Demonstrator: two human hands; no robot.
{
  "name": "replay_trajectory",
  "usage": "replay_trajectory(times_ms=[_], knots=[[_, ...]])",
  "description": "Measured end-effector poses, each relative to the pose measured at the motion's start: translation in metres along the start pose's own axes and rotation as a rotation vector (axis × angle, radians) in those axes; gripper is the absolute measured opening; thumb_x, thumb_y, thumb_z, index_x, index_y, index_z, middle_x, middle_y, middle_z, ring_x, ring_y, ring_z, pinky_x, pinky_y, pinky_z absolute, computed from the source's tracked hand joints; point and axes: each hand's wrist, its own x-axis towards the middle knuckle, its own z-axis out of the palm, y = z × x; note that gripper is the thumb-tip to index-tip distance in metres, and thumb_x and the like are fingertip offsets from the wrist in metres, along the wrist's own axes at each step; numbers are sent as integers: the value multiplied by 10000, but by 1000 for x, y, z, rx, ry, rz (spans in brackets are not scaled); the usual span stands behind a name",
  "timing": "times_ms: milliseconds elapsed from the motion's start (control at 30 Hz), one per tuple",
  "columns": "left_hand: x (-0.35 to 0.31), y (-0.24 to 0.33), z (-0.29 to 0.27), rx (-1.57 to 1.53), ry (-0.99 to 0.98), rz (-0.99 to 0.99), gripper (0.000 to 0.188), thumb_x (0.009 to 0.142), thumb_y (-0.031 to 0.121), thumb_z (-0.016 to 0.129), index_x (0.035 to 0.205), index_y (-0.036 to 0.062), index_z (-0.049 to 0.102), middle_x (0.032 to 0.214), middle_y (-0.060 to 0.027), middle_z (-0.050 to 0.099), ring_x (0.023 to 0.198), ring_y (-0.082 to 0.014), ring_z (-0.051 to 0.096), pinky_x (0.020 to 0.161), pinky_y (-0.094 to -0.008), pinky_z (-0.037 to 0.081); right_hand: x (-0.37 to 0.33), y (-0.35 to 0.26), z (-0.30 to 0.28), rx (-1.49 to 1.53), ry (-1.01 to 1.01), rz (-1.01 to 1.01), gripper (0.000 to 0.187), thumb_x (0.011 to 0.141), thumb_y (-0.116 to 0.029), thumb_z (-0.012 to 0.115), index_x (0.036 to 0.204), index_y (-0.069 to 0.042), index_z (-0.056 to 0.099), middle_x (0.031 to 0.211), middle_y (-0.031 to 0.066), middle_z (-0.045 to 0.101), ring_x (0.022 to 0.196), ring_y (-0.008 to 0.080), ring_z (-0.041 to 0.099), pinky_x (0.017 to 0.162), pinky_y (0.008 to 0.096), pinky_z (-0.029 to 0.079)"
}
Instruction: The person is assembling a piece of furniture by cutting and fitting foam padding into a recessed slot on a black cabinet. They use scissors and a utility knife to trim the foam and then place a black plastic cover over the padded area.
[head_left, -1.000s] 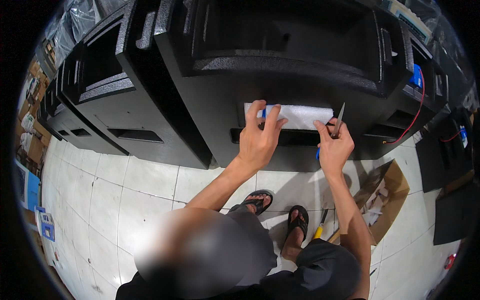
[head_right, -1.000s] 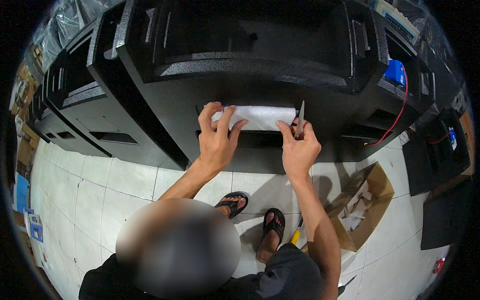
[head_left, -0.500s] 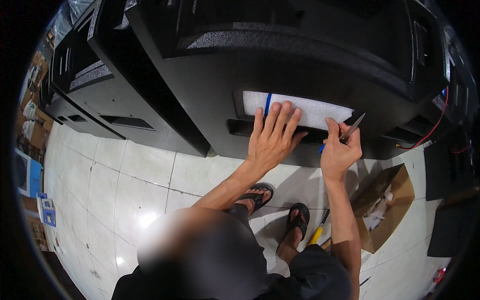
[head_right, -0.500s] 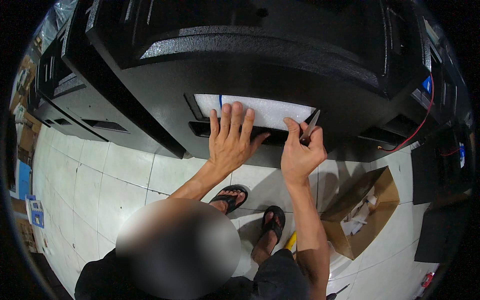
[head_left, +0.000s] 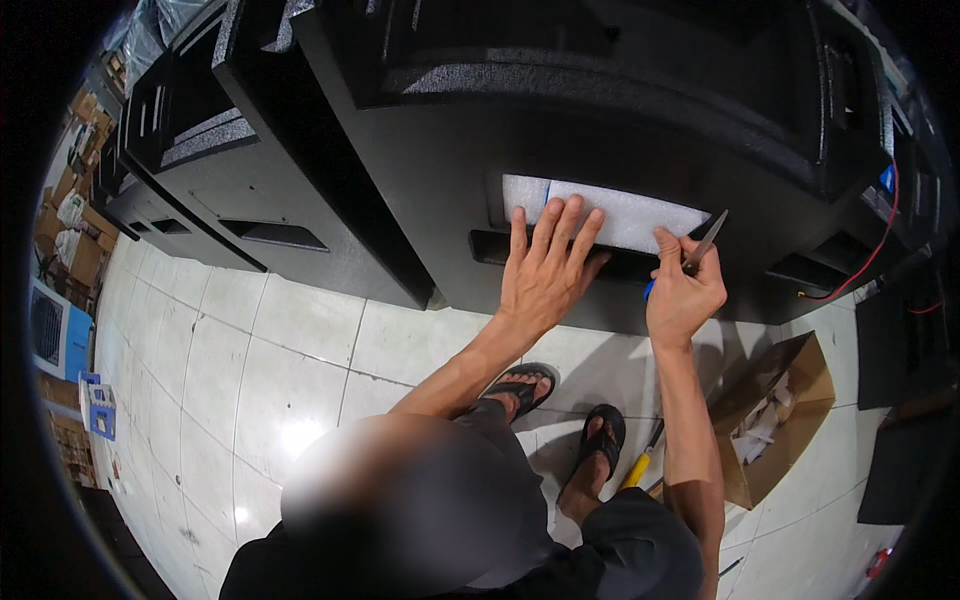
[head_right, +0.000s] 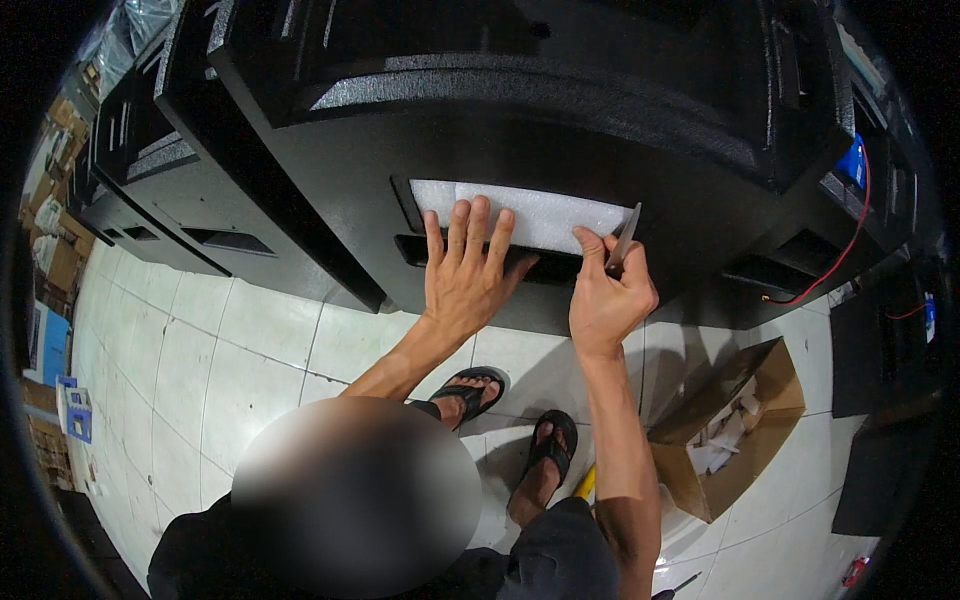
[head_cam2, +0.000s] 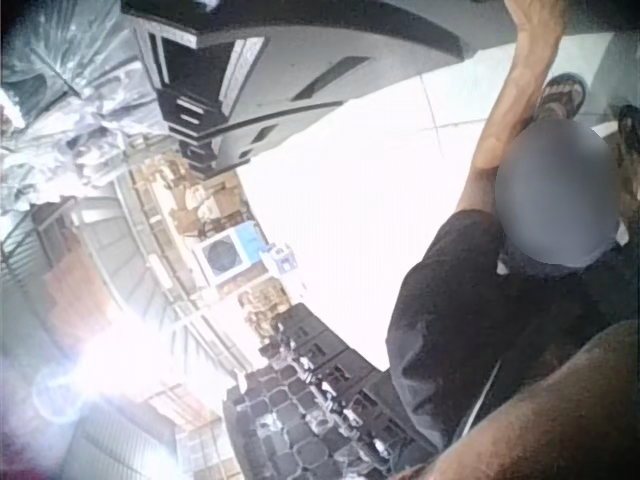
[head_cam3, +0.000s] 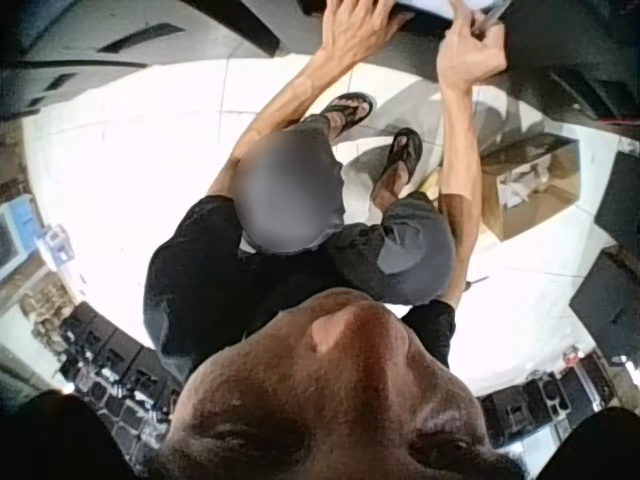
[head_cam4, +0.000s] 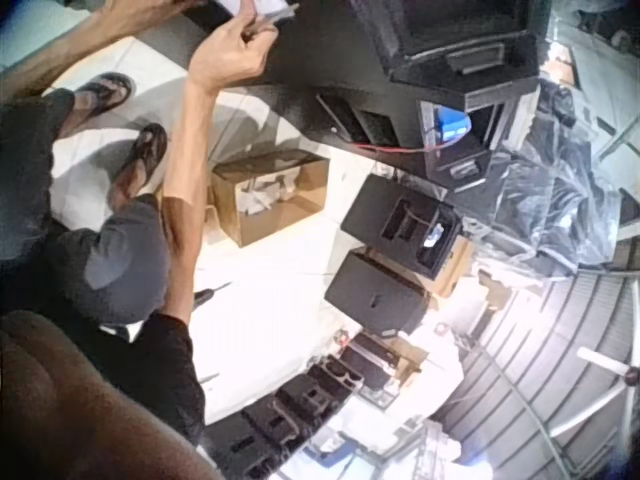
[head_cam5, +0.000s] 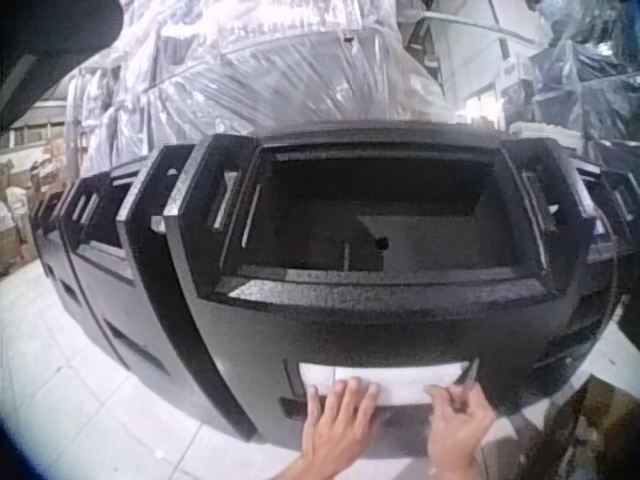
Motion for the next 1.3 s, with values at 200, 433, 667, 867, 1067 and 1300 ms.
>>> replay_trajectory(times_ms=[200,433,667,867,1067,1300], knots=[[3,2,-9,-127,-50,-14,936,762,410,787,1485,33,326,1524,-281,277,1444,-439,212,1138,-618,184,-1,1,0,-3,-7,-16,236,820,-159,796,781,27,656,676,92,647,537,117,497,531,284,425],[6,12,-20,-84,-147,-52,923,782,323,771,1503,19,282,1558,-283,209,1459,-441,171,1152,-606,165,-6,-4,-7,-1,-16,47,216,818,-148,790,857,42,695,779,109,696,644,172,606,612,315,474],[11,13,-33,-169,-157,-61,916,786,276,757,1510,16,261,1557,-291,201,1462,-440,163,1160,-603,150,-4,-9,-14,-46,-55,11,213,817,-140,787,924,25,707,824,94,693,719,164,629,638,305,475],[10,5,-35,-176,-129,-43,860,785,250,756,1492,39,314,1548,-263,249,1444,-419,226,1150,-591,183,-17,-13,-31,30,-111,182,214,822,-129,781,962,19,716,724,26,650,615,87,539,557,260,419],[26,1,-40,-108,171,20,503,783,158,758,1263,119,614,1352,-146,512,1228,-315,478,1068,-530,337,-74,51,-132,-364,-450,318,301,800,-248,783,878,36,719,583,92,550,590,85,478,548,302,416],[38,-18,-45,-158,251,47,582,702,168,824,1233,115,593,1273,-131,521,1187,-338,480,1032,-516,373,-172,116,-189,-515,-505,797,415,801,-336,733,788,77,685,685,211,659,647,284,649,664,411,488]])
